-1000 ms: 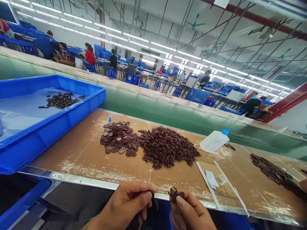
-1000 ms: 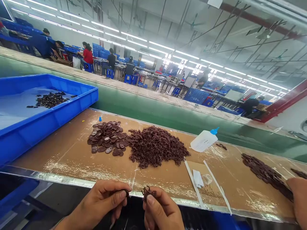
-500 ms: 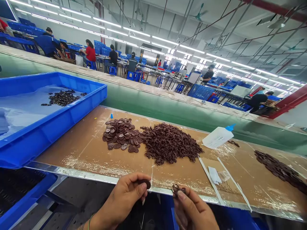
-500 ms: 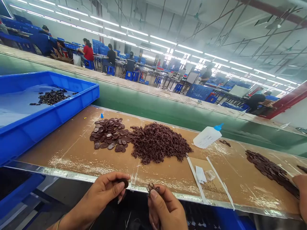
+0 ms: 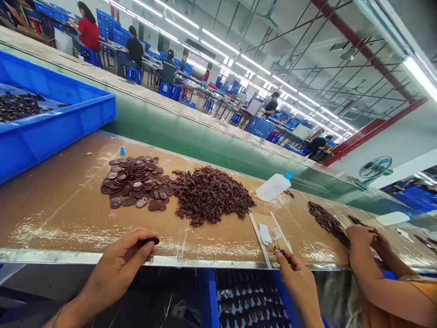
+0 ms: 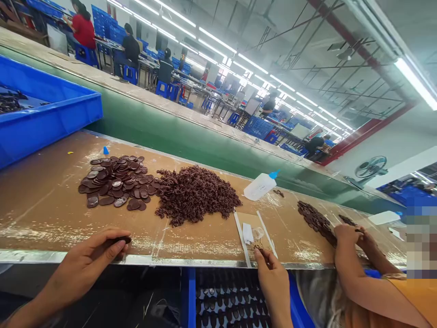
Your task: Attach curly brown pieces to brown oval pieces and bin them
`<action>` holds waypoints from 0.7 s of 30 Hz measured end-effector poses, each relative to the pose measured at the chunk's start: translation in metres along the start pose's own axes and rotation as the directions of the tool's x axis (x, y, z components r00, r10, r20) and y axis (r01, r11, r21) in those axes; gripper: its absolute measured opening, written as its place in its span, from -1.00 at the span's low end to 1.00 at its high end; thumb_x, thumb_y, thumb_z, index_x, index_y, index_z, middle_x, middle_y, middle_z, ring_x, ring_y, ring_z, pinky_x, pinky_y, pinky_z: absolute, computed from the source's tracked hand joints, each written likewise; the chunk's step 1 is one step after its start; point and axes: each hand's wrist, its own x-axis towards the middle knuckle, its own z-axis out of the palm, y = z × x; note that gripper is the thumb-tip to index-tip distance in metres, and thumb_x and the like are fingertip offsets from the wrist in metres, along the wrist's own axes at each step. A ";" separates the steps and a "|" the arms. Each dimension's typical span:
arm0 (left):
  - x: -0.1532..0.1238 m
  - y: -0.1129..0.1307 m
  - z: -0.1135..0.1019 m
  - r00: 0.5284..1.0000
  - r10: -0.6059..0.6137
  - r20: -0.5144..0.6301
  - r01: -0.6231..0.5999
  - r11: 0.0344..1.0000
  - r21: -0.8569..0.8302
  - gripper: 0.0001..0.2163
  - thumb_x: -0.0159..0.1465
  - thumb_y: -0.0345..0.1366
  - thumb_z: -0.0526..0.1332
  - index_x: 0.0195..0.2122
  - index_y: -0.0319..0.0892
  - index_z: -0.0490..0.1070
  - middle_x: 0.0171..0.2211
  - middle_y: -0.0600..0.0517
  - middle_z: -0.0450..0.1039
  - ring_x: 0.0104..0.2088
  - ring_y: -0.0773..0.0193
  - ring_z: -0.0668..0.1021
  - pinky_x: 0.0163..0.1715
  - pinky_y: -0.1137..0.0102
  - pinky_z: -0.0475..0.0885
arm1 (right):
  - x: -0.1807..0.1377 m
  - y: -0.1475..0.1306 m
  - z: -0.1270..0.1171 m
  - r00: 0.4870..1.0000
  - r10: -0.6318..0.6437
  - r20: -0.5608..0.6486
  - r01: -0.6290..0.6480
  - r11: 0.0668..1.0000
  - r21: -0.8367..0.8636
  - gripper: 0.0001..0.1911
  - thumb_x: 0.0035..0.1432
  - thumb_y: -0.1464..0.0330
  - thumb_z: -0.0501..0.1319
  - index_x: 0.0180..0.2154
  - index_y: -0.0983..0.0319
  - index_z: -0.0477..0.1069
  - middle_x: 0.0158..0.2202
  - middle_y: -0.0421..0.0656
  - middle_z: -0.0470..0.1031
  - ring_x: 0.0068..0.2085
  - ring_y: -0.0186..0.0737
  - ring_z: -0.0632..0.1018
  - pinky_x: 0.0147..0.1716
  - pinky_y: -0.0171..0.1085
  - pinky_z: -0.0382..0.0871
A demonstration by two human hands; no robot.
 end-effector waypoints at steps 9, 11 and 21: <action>0.004 0.005 0.000 0.998 0.056 -0.035 -0.052 0.991 0.119 -0.72 0.21 0.02 0.40 -0.16 0.00 0.67 -0.25 0.00 0.72 -0.38 0.18 0.75 -0.33 0.48 0.69 | 0.010 0.008 0.010 0.994 0.083 0.067 -0.076 0.992 -0.099 -0.46 -0.12 -0.13 0.25 -0.33 0.18 0.59 -0.32 0.03 0.69 -0.24 0.21 0.63 -0.14 0.03 0.42; 0.004 0.004 0.001 0.997 0.058 -0.044 -0.052 0.990 0.130 -0.72 0.21 0.02 0.40 -0.16 0.00 0.67 -0.26 0.01 0.72 -0.37 0.17 0.75 -0.32 0.47 0.69 | 0.010 0.009 0.010 0.994 0.082 0.070 -0.074 0.991 -0.108 -0.47 -0.12 -0.13 0.25 -0.35 0.17 0.59 -0.32 0.02 0.69 -0.24 0.20 0.64 -0.15 0.02 0.43; 0.003 0.004 0.001 0.999 0.027 -0.039 -0.023 0.994 0.108 -0.71 0.20 0.04 0.41 -0.15 0.01 0.67 -0.27 0.01 0.73 -0.37 0.17 0.76 -0.32 0.48 0.70 | 0.010 0.015 0.010 0.988 0.107 0.110 -0.095 0.989 -0.111 -0.36 -0.10 -0.16 0.23 -0.24 0.24 0.60 -0.24 0.06 0.69 -0.21 0.18 0.63 -0.11 0.00 0.44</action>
